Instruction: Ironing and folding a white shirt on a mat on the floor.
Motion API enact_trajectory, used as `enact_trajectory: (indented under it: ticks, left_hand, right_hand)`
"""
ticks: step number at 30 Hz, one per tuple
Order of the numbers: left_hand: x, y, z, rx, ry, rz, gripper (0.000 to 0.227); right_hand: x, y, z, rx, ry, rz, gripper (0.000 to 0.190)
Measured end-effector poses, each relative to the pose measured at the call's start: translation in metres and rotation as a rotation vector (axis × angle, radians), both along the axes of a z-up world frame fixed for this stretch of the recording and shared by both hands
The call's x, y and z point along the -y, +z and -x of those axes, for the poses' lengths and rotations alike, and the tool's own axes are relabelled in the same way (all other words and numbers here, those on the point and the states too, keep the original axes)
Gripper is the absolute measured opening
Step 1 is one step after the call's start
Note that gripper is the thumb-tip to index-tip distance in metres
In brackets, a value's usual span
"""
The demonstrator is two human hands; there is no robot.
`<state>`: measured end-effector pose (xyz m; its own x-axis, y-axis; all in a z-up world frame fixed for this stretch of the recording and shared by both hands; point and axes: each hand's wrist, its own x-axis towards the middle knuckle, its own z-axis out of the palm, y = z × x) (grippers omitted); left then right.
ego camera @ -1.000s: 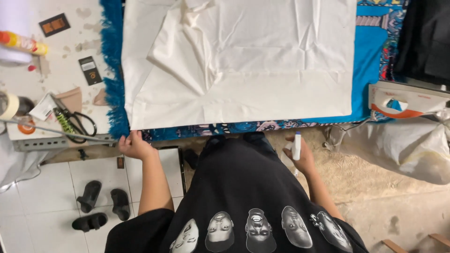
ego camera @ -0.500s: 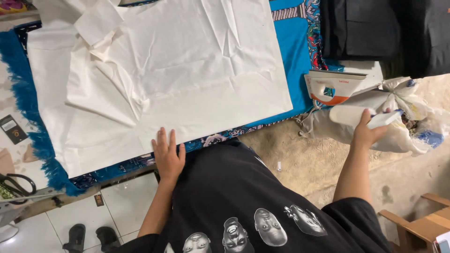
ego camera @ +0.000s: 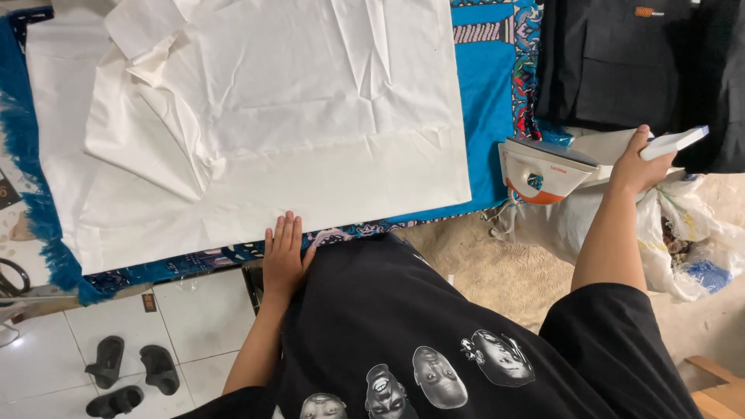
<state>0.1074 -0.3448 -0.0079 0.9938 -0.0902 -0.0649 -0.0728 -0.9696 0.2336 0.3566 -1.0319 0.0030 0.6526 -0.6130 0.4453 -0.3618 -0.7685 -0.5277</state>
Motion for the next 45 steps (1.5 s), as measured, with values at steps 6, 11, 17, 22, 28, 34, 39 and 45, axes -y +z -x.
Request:
enact_trajectory:
  ticks: [6,11,17,22,28,34,39,45]
  left_hand:
    - [0.007,0.014,-0.005,0.025,0.025,0.014,0.072]
    - [0.004,0.015,0.002,0.096,0.045,0.045,0.071]
    - [0.000,0.005,0.002,0.108,0.052,0.047,0.071]
    - [-0.006,0.012,-0.002,0.110,0.041,0.106,0.069]
    - [-0.016,0.020,-0.009,0.135,0.036,0.165,0.062]
    - [-0.036,0.020,-0.026,0.318,0.009,0.257,0.041]
    - [-0.050,0.007,-0.038,0.400,0.050,0.235,0.044]
    - [-0.067,-0.003,-0.050,0.247,0.044,0.223,0.060]
  right_hand:
    - [0.012,-0.011,0.028,0.062,0.529,-0.684,0.072]
    - [-0.020,-0.021,0.091,0.187,0.449,-0.909,0.083]
    - [-0.153,-0.022,0.136,0.292,0.566,-0.870,0.052]
    - [-0.197,-0.028,0.122,0.306,0.690,-0.719,0.055]
    - [-0.222,0.003,0.115,0.369,0.546,-0.475,0.024]
    - [-0.289,0.086,0.166,0.227,0.507,-0.423,0.016]
    - [-0.356,0.077,0.178,-0.311,0.683,-0.840,0.015]
    - [-0.487,0.074,0.160,-0.747,0.910,-0.634,0.042]
